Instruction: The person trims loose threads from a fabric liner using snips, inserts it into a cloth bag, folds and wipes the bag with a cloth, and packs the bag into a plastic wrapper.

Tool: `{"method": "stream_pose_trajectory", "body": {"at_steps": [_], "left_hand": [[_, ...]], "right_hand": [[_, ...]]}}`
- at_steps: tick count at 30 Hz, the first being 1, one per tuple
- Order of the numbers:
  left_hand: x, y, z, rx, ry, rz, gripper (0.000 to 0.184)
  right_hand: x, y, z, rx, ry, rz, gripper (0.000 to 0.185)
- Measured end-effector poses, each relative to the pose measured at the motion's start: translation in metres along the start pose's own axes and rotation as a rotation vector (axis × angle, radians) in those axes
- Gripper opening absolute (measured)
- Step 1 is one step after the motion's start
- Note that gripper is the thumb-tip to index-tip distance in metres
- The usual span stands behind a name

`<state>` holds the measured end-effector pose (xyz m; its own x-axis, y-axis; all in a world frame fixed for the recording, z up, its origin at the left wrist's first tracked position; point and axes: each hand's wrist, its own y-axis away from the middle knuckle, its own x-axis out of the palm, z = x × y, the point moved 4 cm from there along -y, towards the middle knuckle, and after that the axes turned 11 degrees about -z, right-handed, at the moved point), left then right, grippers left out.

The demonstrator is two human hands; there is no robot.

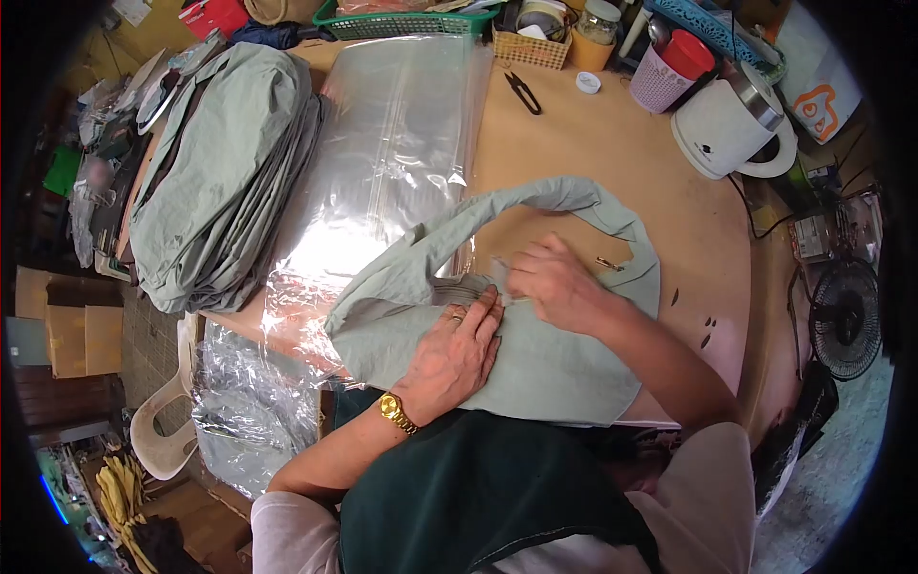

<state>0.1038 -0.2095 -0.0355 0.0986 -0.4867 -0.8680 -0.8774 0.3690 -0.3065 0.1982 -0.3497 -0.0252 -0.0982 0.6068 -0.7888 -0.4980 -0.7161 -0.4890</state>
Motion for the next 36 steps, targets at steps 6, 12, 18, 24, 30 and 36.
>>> {"method": "stream_pose_trajectory", "body": {"at_steps": [6,12,18,24,30,36], "left_hand": [[0.001,0.001,0.003,0.001,0.047,-0.025,0.050],[-0.001,-0.001,-0.001,0.009,0.033,-0.035,0.050],[-0.002,-0.002,0.000,0.008,0.078,-0.001,0.060],[0.007,-0.022,-0.016,-0.020,-0.074,-0.033,0.068],[0.022,-0.046,0.005,-0.109,-0.155,-0.032,0.076],[-0.082,0.002,0.028,0.028,-0.016,0.259,0.066]], "right_hand": [[-0.013,0.013,-0.002,0.055,-0.059,0.019,0.015],[0.006,-0.005,-0.004,0.057,-0.073,-0.032,0.012],[-0.020,0.002,-0.016,0.104,0.019,0.079,0.010],[-0.101,-0.037,-0.085,0.579,0.200,-0.264,0.027],[-0.086,0.021,0.021,0.431,0.168,-0.045,0.057],[-0.093,0.111,0.045,0.566,0.317,-0.131,0.043]]}}
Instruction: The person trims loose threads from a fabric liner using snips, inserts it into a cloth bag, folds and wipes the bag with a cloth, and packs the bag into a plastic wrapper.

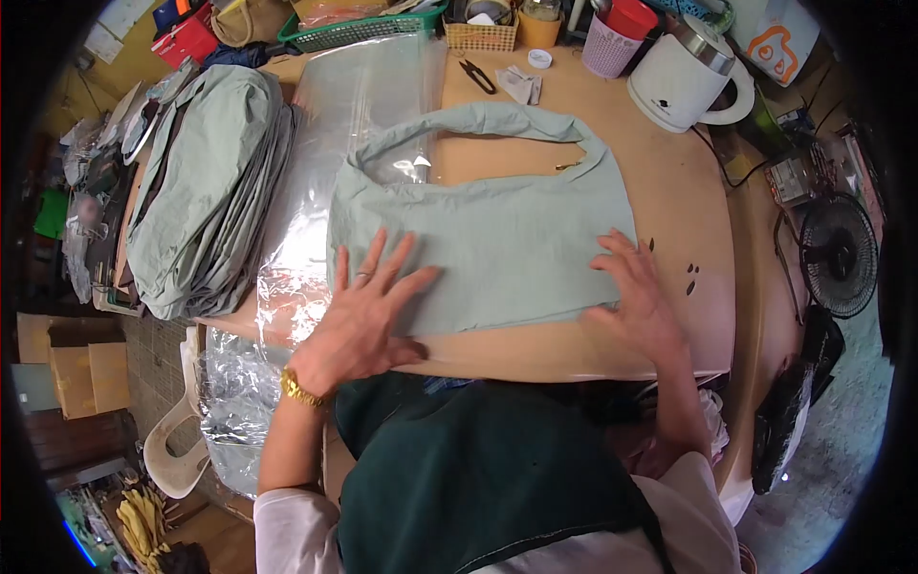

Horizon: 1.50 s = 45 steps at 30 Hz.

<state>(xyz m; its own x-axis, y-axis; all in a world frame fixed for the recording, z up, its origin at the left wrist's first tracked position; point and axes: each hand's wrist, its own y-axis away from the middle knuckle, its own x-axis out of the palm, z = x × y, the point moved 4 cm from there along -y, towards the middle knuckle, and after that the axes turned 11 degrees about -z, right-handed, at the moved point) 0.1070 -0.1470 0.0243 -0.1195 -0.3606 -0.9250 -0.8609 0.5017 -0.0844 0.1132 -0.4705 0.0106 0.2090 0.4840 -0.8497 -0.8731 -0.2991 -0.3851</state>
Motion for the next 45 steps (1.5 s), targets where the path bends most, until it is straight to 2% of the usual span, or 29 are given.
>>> {"method": "stream_pose_trajectory", "body": {"at_steps": [2,5,7,8,10,12,15,19,21,22,24,26,28,29,30,31,32,33,34,35,36,37,38,39,40,41,43,44,45], "left_hand": [[-0.001,0.019,0.021,0.010,-0.100,0.001,0.062],[0.014,0.032,0.053,-0.028,0.139,-0.088,0.050],[0.003,0.027,0.058,-0.093,0.151,-0.342,0.037],[0.000,0.024,0.054,-0.088,0.146,-0.352,0.037],[-0.027,0.012,0.015,0.097,-0.131,-0.537,0.025],[-0.013,0.020,0.033,0.148,-0.135,-0.458,0.027],[-0.021,0.032,0.034,0.026,-0.126,-0.390,0.033],[0.012,0.047,0.031,0.068,0.050,-0.233,0.026],[0.030,0.056,0.044,-0.078,0.073,-0.155,0.020],[0.022,0.057,0.045,-0.178,0.116,-0.105,0.018],[-0.008,0.055,0.027,-0.186,0.140,-0.149,0.017],[-0.023,0.042,0.008,-0.183,0.162,-0.189,0.018],[-0.034,0.022,-0.027,0.144,-0.041,-0.499,0.033],[0.007,0.030,-0.001,0.084,-0.056,-0.264,0.052],[0.002,0.035,0.002,0.088,-0.061,-0.275,0.052],[0.002,0.036,0.012,-0.053,0.032,-0.085,0.054],[0.002,0.039,0.017,-0.192,0.126,0.119,0.056],[-0.012,0.029,0.019,-0.404,0.316,0.171,0.065],[-0.012,0.013,0.020,-0.402,0.310,0.165,0.065],[-0.007,-0.008,0.017,-0.464,0.932,0.025,0.067],[0.000,-0.030,0.016,-0.494,1.555,-0.132,0.070],[0.020,-0.058,0.022,-0.554,1.763,-0.151,0.077],[0.039,-0.083,0.032,-0.609,1.973,-0.168,0.085],[0.048,-0.097,0.044,-0.591,1.966,-0.172,0.085],[0.057,-0.107,0.059,-0.722,2.109,-0.315,0.092],[0.061,-0.113,0.069,-0.856,2.243,-0.464,0.098],[0.053,-0.106,0.088,-0.867,2.327,-0.591,0.102],[0.051,-0.096,0.099,-0.899,2.410,-0.722,0.106],[0.052,-0.092,0.102,-0.911,2.483,-0.643,0.093]], "right_hand": [[0.006,0.008,-0.022,0.087,-0.103,-0.008,0.039],[0.014,0.000,-0.025,0.120,-0.123,-0.063,0.034],[0.016,-0.008,-0.026,0.069,-0.043,-0.113,0.033],[0.012,-0.013,-0.031,0.026,-0.043,-0.213,0.032],[0.005,-0.022,-0.033,-0.021,-0.041,-0.312,0.031],[-0.001,-0.025,-0.026,-0.088,0.074,-0.276,0.029],[-0.028,-0.017,-0.012,-0.171,0.186,-0.394,0.028],[-0.029,0.013,-0.018,-0.183,0.221,-0.444,0.025],[-0.005,0.031,-0.036,-0.125,0.231,-0.125,0.022],[-0.011,0.035,-0.039,-0.128,0.232,-0.136,0.022],[-0.030,0.039,-0.050,0.168,0.036,-0.032,0.024],[-0.028,0.016,-0.005,0.146,0.083,-0.136,0.031],[-0.022,0.014,0.007,0.123,0.133,-0.243,0.039],[0.000,0.024,0.002,0.079,0.226,-0.033,0.047],[0.014,0.027,-0.002,0.032,0.320,0.174,0.056],[0.001,0.012,-0.005,0.023,0.325,0.154,0.056],[-0.011,0.000,-0.009,0.205,0.030,0.383,0.061],[-0.015,-0.006,-0.011,0.384,-0.273,0.620,0.068],[-0.008,-0.023,-0.010,0.566,-0.766,0.486,0.074],[0.008,-0.042,-0.008,0.732,-1.258,0.320,0.081],[0.030,-0.062,-0.005,0.758,-1.489,0.316,0.087],[0.055,-0.081,-0.002,0.775,-1.722,0.307,0.093],[0.079,-0.096,-0.001,0.758,-1.723,0.304,0.093],[0.105,-0.109,-0.006,0.961,-1.864,0.164,0.097],[0.121,-0.115,-0.014,1.172,-1.993,0.013,0.100],[0.127,-0.114,-0.026,1.158,-1.997,0.009,0.100],[0.119,-0.107,-0.057,1.117,-2.165,-0.468,0.099],[0.119,-0.101,-0.060,1.109,-2.168,-0.471,0.099],[0.114,-0.094,-0.059,1.131,-2.207,-0.522,0.096]]}}
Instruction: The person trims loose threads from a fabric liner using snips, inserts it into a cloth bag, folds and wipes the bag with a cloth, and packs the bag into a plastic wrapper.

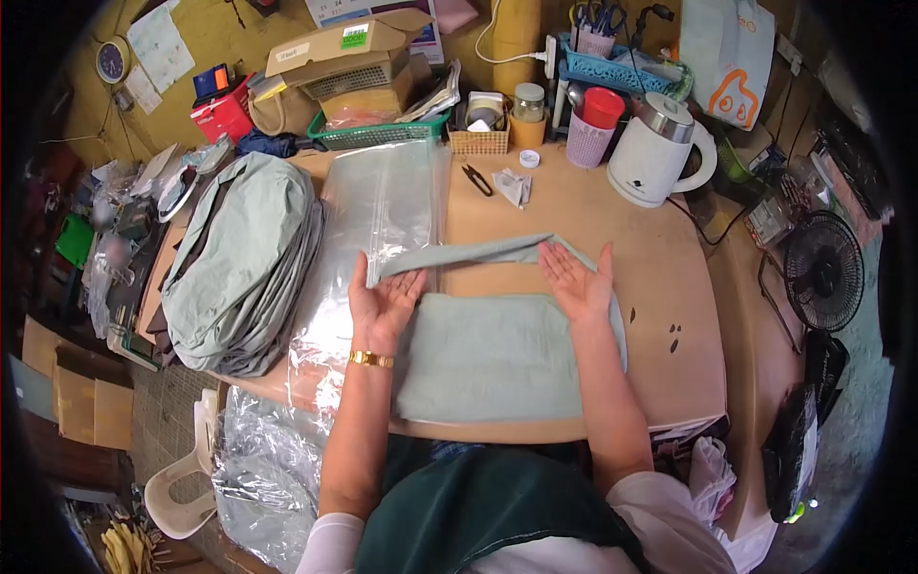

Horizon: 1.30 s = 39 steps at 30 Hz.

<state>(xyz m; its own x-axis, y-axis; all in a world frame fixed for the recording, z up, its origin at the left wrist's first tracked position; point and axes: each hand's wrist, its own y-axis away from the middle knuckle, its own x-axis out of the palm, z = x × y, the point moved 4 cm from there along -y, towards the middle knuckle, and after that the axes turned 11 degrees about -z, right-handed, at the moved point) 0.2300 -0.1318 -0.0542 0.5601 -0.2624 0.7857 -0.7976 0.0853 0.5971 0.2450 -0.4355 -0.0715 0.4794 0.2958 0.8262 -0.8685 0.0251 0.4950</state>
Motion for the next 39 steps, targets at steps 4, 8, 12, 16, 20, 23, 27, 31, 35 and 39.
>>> {"method": "stream_pose_trajectory", "body": {"at_steps": [4,8,12,16,20,23,27,31,35,39], "left_hand": [[-0.014,-0.005,0.000,0.160,-0.088,-0.096,0.053],[-0.003,-0.015,-0.023,0.236,-0.359,0.001,0.043],[0.046,-0.032,-0.063,0.431,-0.560,0.036,0.042],[0.129,-0.035,-0.045,0.607,-0.623,-0.014,0.041],[0.158,-0.022,-0.019,0.781,-1.203,0.155,0.032],[0.133,0.025,0.017,0.718,-1.601,0.268,0.036],[0.066,0.059,0.057,0.542,-1.795,0.374,0.041],[0.031,0.067,0.085,0.372,-1.588,0.447,0.040],[0.038,0.059,0.086,0.550,-1.545,0.358,0.039],[0.048,0.054,0.078,0.913,-1.621,0.209,0.046]], "right_hand": [[-0.012,-0.003,0.004,-0.105,-0.098,-0.032,0.082],[-0.012,0.011,0.003,-0.259,0.551,0.226,0.075],[0.007,0.105,-0.051,-0.733,2.485,0.548,0.076],[0.016,0.167,-0.125,-0.572,2.474,0.995,0.068],[0.073,0.186,-0.112,0.009,1.540,1.298,0.040],[0.083,0.106,-0.036,-0.321,1.244,0.483,0.042],[0.054,0.037,-0.019,-0.059,1.390,0.119,0.042],[0.036,0.022,-0.047,-0.042,1.276,0.334,0.040],[0.017,-0.001,-0.061,-0.246,1.165,0.431,0.030],[0.022,0.007,-0.056,-0.538,1.303,0.170,0.033]]}}
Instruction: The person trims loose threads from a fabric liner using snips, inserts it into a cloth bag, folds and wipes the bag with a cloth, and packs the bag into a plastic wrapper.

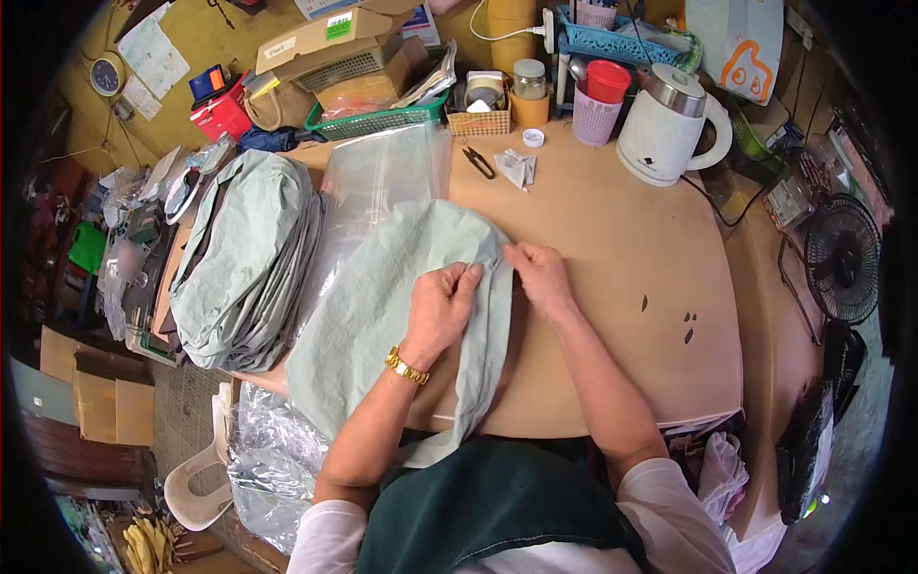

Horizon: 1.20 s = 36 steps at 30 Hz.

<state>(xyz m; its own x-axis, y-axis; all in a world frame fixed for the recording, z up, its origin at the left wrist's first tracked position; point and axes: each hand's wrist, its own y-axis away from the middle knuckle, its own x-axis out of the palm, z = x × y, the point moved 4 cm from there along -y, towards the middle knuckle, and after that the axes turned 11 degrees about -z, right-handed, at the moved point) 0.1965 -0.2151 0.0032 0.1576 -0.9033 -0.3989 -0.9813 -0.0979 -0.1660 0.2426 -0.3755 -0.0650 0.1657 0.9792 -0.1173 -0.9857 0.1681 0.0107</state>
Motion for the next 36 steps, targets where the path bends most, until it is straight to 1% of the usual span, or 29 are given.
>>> {"method": "stream_pose_trajectory", "body": {"at_steps": [2,3,4,6,8,10,11,13,14,16,17,18,22,24,26,27,28,29,30,31,32,34,35,36], "left_hand": [[0.000,0.003,0.007,0.083,-0.121,-0.030,0.046],[0.000,0.006,0.000,0.078,-0.136,-0.009,0.044],[0.000,0.004,-0.001,0.077,-0.136,-0.004,0.044],[-0.001,-0.002,-0.004,0.084,-0.139,-0.062,0.042],[-0.002,-0.009,-0.013,0.092,-0.148,-0.081,0.040],[-0.004,-0.014,-0.016,0.104,-0.160,-0.104,0.039],[-0.005,-0.015,-0.015,0.136,-0.170,-0.112,0.037],[-0.004,-0.017,-0.015,0.172,-0.179,-0.118,0.035],[-0.001,-0.016,-0.015,0.191,-0.170,-0.130,0.034],[0.003,-0.015,-0.012,0.204,-0.159,-0.141,0.032],[0.004,-0.016,-0.009,0.210,-0.158,-0.161,0.029],[0.005,-0.018,-0.007,0.218,-0.155,-0.185,0.025],[0.007,-0.017,-0.007,0.232,-0.100,-0.237,0.023],[0.008,-0.019,-0.010,0.191,-0.157,-0.216,0.026],[0.005,-0.016,-0.018,0.190,-0.191,-0.205,0.028],[0.004,-0.015,-0.023,0.189,-0.223,-0.192,0.031],[0.000,-0.011,-0.028,0.188,-0.224,-0.189,0.031],[-0.003,-0.005,-0.029,0.125,-0.260,-0.097,0.034],[-0.006,0.001,-0.026,0.060,-0.294,-0.006,0.038],[-0.005,0.005,-0.020,0.107,-0.430,0.176,0.038],[-0.008,0.008,-0.015,0.105,-0.429,0.177,0.038],[-0.010,0.015,-0.001,-0.008,-0.229,0.262,0.038],[-0.012,0.016,0.003,-0.046,-0.101,0.236,0.037],[-0.010,0.017,0.001,-0.048,-0.102,0.236,0.037]], "right_hand": [[-0.004,-0.014,-0.020,-0.011,-0.283,-0.104,0.037],[-0.006,-0.006,-0.009,-0.050,-0.232,-0.127,0.041],[-0.008,-0.005,-0.005,-0.047,-0.232,-0.131,0.041],[-0.009,-0.004,-0.002,-0.088,-0.001,-0.128,0.037],[-0.006,-0.006,-0.003,-0.118,0.026,-0.102,0.037],[-0.003,-0.002,0.002,-0.160,-0.318,-0.188,0.035],[-0.009,0.002,0.003,-0.159,-0.322,-0.188,0.035],[-0.009,0.024,0.023,0.408,-0.409,0.248,0.035],[-0.008,0.021,0.016,0.409,-0.409,0.246,0.035],[-0.003,0.014,0.011,0.289,-0.463,0.277,0.024],[-0.005,0.014,0.008,0.261,-0.472,0.244,0.022],[-0.002,0.013,0.007,0.259,-0.470,0.246,0.022],[0.000,0.014,-0.001,0.234,-0.486,0.208,0.024],[-0.002,0.016,0.005,0.240,-0.466,0.207,0.024],[-0.005,0.026,0.018,0.386,-0.385,0.279,0.023],[-0.004,0.023,0.009,0.389,-0.385,0.280,0.023],[-0.003,0.016,0.001,0.284,-0.369,0.261,0.022],[-0.003,0.011,-0.006,0.179,-0.354,0.239,0.022],[-0.002,0.011,-0.004,0.183,-0.355,0.235,0.022],[-0.001,0.012,0.000,0.186,-0.453,0.172,0.023],[-0.002,0.010,0.003,0.186,-0.549,0.110,0.024],[-0.003,0.003,-0.002,0.202,-0.517,0.082,0.022],[-0.005,0.004,-0.004,0.245,-0.593,0.064,0.020],[-0.008,0.010,0.011,0.287,-0.668,0.046,0.019]]}}
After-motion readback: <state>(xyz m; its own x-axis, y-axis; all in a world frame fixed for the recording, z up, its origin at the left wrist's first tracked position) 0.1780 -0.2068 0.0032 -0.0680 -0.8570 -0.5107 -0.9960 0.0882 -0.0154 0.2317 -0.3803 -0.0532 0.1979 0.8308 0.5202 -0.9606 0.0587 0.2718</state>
